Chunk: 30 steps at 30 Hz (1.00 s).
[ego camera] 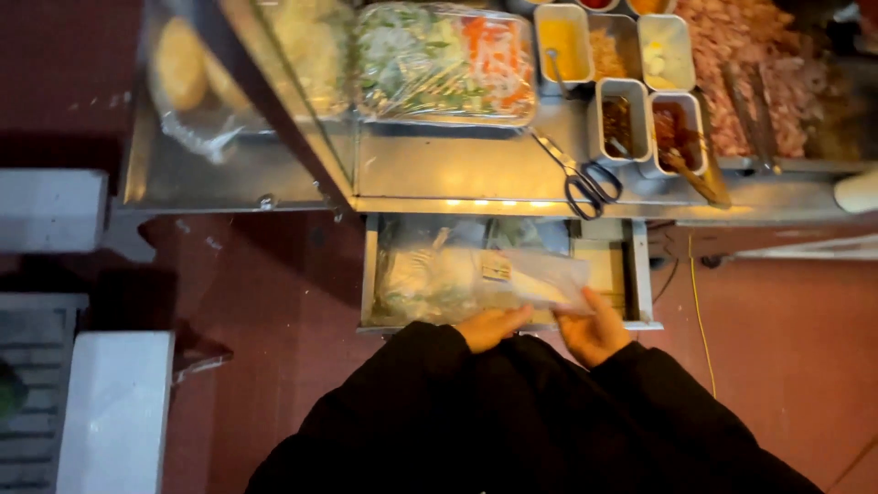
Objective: Preparing a sandwich by adding various ingredients and sauces, then pressing it and placing it in a paper bag.
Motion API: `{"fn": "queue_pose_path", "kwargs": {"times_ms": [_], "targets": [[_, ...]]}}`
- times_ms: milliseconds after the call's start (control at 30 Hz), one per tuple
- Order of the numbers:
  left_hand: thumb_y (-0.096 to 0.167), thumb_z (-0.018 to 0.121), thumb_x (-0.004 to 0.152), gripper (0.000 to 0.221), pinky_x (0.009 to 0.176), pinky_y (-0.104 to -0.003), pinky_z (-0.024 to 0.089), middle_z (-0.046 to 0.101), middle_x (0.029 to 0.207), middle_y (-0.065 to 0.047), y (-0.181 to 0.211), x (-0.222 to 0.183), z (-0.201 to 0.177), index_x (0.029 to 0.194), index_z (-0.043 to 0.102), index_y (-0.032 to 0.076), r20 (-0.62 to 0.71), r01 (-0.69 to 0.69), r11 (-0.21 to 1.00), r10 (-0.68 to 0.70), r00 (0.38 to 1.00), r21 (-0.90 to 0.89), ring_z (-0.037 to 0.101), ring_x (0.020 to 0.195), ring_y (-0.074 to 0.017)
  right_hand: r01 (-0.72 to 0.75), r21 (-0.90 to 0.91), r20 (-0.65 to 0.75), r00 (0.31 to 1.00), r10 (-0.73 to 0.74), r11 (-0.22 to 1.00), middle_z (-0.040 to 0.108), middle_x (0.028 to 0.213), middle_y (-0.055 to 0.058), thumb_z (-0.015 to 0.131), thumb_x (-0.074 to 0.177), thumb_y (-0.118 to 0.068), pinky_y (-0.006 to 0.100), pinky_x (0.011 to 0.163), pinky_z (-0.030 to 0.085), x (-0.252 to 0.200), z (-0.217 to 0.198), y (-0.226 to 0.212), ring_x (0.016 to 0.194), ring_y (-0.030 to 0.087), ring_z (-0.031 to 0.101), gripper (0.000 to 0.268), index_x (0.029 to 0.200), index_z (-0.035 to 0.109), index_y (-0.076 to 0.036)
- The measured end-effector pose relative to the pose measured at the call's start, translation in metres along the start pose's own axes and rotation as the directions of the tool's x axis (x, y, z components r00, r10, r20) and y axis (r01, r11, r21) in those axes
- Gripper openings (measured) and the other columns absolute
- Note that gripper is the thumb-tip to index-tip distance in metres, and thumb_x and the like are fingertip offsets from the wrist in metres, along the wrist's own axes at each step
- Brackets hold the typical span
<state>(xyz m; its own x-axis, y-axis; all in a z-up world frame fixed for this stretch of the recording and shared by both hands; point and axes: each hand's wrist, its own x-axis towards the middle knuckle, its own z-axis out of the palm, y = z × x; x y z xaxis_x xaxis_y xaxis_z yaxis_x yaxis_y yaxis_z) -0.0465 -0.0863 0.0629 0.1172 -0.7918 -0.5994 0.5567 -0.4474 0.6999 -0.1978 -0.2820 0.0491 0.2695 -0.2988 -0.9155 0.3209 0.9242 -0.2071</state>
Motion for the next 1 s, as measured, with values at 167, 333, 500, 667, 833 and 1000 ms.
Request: {"fn": "queue_pose_path", "kwargs": {"times_ms": [167, 333, 500, 667, 833, 1000], "targets": [[0.068, 0.082, 0.086, 0.087, 0.115, -0.046, 0.049, 0.065, 0.144, -0.016, -0.014, 0.042, -0.011, 0.148, 0.061, 0.01, -0.222, 0.076, 0.973, -0.026, 0.975, 0.219, 0.06, 0.136, -0.0319, 0.082, -0.445, 0.009, 0.996, -0.087, 0.892, 0.069, 0.111, 0.019, 0.079, 0.096, -0.021, 0.039, 0.08, 0.067, -0.026, -0.001, 0.037, 0.087, 0.034, 0.076, 0.039, 0.123, 0.063, 0.0], [0.07, 0.077, 0.086, 0.098, 0.124, -0.042, 0.042, 0.055, 0.157, -0.013, -0.014, 0.045, -0.02, 0.163, 0.041, 0.021, -0.442, 0.215, 0.902, -0.03, 0.896, 0.375, 0.053, 0.145, -0.0284, 0.166, -0.611, -0.012, 0.976, -0.219, 0.774, 0.072, 0.108, 0.021, 0.086, 0.092, -0.025, 0.039, 0.067, 0.069, -0.016, -0.02, 0.029, 0.074, 0.035, 0.077, 0.048, 0.126, 0.061, -0.002], [0.07, 0.067, 0.091, 0.051, 0.069, -0.031, 0.059, 0.065, 0.048, 0.008, -0.001, 0.031, -0.03, 0.077, 0.062, 0.021, -0.51, 0.263, 0.886, -0.036, 0.859, 0.381, 0.073, 0.065, -0.0142, 0.184, -0.871, 0.003, 0.929, -0.37, 0.455, 0.074, 0.109, 0.035, 0.086, 0.087, -0.057, 0.044, 0.066, 0.068, -0.02, -0.012, 0.034, 0.073, 0.036, 0.08, 0.079, 0.128, 0.067, 0.008], [0.065, 0.061, 0.099, 0.055, 0.107, -0.043, 0.052, 0.074, 0.116, -0.009, -0.011, 0.024, -0.045, 0.108, 0.078, 0.014, -0.524, 0.194, 0.814, 0.153, 0.838, 0.547, 0.066, 0.123, -0.0293, 0.47, -0.88, 0.372, 0.777, -0.508, 0.075, 0.082, 0.097, 0.008, 0.081, 0.094, -0.043, 0.038, 0.081, 0.06, -0.048, 0.016, 0.041, 0.086, 0.022, 0.073, 0.031, 0.115, 0.081, -0.02], [0.046, 0.075, 0.097, 0.05, 0.117, -0.047, 0.047, 0.071, 0.132, -0.02, -0.003, 0.022, -0.041, 0.12, 0.077, 0.002, -0.529, -0.041, 0.852, 0.361, 0.768, 0.522, 0.06, 0.135, -0.037, 0.517, -0.836, 0.326, 0.737, -0.592, 0.183, 0.072, 0.062, 0.001, 0.075, 0.1, -0.034, 0.026, 0.056, 0.051, -0.019, 0.015, 0.032, 0.056, 0.011, 0.058, 0.019, 0.109, 0.079, -0.019], [0.035, 0.086, 0.089, 0.038, 0.049, -0.032, 0.063, 0.078, 0.085, -0.011, 0.013, 0.016, -0.032, 0.115, 0.077, 0.01, -0.862, -0.149, 0.986, 0.142, 0.486, 0.078, 0.076, 0.08, -0.0203, 0.595, -0.797, 0.581, 0.707, -0.403, -0.104, 0.077, 0.073, 0.015, 0.072, 0.102, -0.041, 0.043, 0.078, 0.058, -0.031, 0.027, 0.054, 0.071, 0.034, 0.071, 0.043, 0.08, 0.072, -0.004]]}}
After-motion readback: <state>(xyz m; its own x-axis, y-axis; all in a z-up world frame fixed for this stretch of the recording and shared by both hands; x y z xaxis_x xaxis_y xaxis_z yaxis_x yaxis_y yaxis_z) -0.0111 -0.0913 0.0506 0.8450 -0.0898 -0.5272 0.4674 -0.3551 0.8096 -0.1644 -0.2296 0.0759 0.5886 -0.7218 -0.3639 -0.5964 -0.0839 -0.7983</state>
